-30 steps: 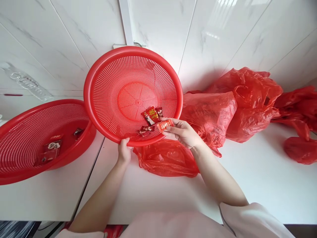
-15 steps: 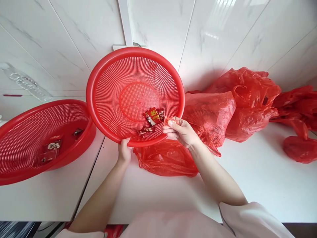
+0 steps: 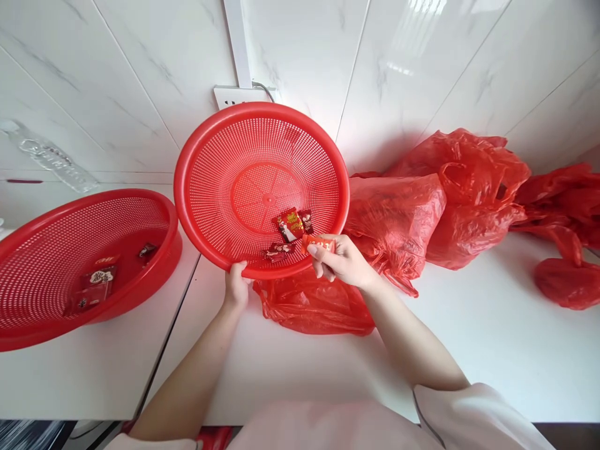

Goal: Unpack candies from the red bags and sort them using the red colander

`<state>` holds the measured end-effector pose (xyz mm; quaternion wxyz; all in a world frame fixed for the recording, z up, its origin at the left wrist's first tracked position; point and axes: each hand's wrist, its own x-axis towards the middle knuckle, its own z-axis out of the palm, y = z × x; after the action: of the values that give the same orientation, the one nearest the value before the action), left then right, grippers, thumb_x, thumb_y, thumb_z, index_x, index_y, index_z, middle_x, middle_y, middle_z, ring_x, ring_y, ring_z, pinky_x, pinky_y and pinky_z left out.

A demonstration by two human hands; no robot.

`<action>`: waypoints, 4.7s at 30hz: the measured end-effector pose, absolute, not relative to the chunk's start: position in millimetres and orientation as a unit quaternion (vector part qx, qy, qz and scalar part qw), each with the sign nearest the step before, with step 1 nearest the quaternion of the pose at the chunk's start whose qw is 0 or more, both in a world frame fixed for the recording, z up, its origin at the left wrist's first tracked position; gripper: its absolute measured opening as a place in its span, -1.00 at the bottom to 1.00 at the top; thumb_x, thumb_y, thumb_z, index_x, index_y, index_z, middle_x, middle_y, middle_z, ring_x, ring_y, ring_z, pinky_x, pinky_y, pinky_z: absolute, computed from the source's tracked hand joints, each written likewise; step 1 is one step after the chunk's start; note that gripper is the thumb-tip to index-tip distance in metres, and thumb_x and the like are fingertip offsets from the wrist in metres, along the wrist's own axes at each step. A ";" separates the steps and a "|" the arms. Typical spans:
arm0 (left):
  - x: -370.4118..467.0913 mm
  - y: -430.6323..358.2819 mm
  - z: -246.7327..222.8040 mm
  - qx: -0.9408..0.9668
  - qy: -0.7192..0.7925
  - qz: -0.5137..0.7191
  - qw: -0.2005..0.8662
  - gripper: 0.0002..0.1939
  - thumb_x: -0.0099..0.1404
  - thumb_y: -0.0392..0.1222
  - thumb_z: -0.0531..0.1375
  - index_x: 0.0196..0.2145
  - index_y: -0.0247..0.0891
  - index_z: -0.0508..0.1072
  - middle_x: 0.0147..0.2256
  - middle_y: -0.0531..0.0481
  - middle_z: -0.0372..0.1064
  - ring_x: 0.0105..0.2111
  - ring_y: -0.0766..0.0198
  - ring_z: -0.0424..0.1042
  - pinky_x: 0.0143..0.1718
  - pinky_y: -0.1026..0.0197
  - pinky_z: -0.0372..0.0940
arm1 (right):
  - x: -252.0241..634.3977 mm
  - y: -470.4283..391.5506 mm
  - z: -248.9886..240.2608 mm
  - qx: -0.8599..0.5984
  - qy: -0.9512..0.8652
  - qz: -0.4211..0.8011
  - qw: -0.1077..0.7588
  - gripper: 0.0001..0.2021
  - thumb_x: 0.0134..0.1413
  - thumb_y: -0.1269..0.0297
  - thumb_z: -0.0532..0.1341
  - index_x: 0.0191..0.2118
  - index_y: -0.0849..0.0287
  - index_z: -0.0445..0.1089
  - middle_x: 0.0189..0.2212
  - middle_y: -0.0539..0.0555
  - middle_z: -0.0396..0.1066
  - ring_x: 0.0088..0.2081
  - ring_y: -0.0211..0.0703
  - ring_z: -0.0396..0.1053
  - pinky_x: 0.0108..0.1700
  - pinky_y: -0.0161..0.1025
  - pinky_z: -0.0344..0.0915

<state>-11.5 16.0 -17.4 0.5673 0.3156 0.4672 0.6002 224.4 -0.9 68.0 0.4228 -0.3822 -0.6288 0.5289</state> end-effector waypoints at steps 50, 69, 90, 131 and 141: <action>-24.7 31.8 -41.8 0.331 0.498 0.580 0.553 -0.64 0.07 -0.11 0.14 -0.18 -0.35 0.44 -0.25 -0.19 0.44 -0.23 0.00 0.45 -0.41 0.12 0.40 | 213.7 -41.4 106.3 0.140 -0.386 0.793 0.451 -0.88 0.19 0.41 0.05 -0.34 0.09 0.26 -0.62 -0.13 0.15 -0.70 -0.42 0.06 -0.66 -0.50 0.19; -22.8 32.9 -39.2 0.340 0.509 0.576 0.541 -0.70 0.06 -0.13 0.12 -0.25 -0.32 0.44 -0.23 -0.18 0.42 -0.26 0.01 0.46 -0.40 0.08 0.41 | 241.7 -37.0 101.4 -0.456 -0.828 0.274 0.180 -0.77 0.12 0.49 0.03 -0.18 0.15 0.38 -0.28 0.09 0.43 -0.31 -0.17 0.38 -0.28 -0.25 0.24; -15.9 23.0 -29.5 0.379 0.533 0.559 0.510 -0.88 0.04 -0.16 0.14 -0.49 -0.25 0.29 -0.42 -0.03 0.34 -0.46 0.23 0.33 -0.59 0.27 0.19 | 201.9 19.3 7.1 -0.442 -0.848 0.224 0.187 -0.42 0.12 -0.04 0.16 0.19 0.16 0.23 0.02 0.26 0.27 0.04 0.06 0.26 0.09 0.03 0.18; -23.1 26.1 -37.7 0.376 0.508 0.575 0.520 -0.79 0.05 -0.17 0.18 -0.32 -0.28 0.43 -0.35 -0.07 0.41 -0.43 0.20 0.39 -0.55 0.26 0.27 | 223.3 14.6 63.3 -0.264 -0.397 0.685 0.551 -0.47 -0.03 0.44 0.30 0.12 0.14 0.30 0.10 0.09 0.35 0.10 -0.17 0.34 0.11 -0.23 0.32; -22.5 27.6 -36.9 0.364 0.518 0.572 0.521 -0.90 0.03 -0.19 0.17 -0.48 -0.26 0.35 -0.38 -0.05 0.42 -0.37 0.15 0.44 -0.53 0.26 0.29 | 244.3 16.8 61.5 -0.367 -0.646 0.528 0.412 -0.70 0.09 0.24 0.25 -0.06 0.21 0.43 -0.18 0.09 0.51 -0.22 -0.24 0.47 -0.11 -0.25 0.38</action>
<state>-22.5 27.6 -36.9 0.5207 0.3641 0.5183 0.5724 244.3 16.8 61.5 0.4124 -0.3668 -0.6457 0.5277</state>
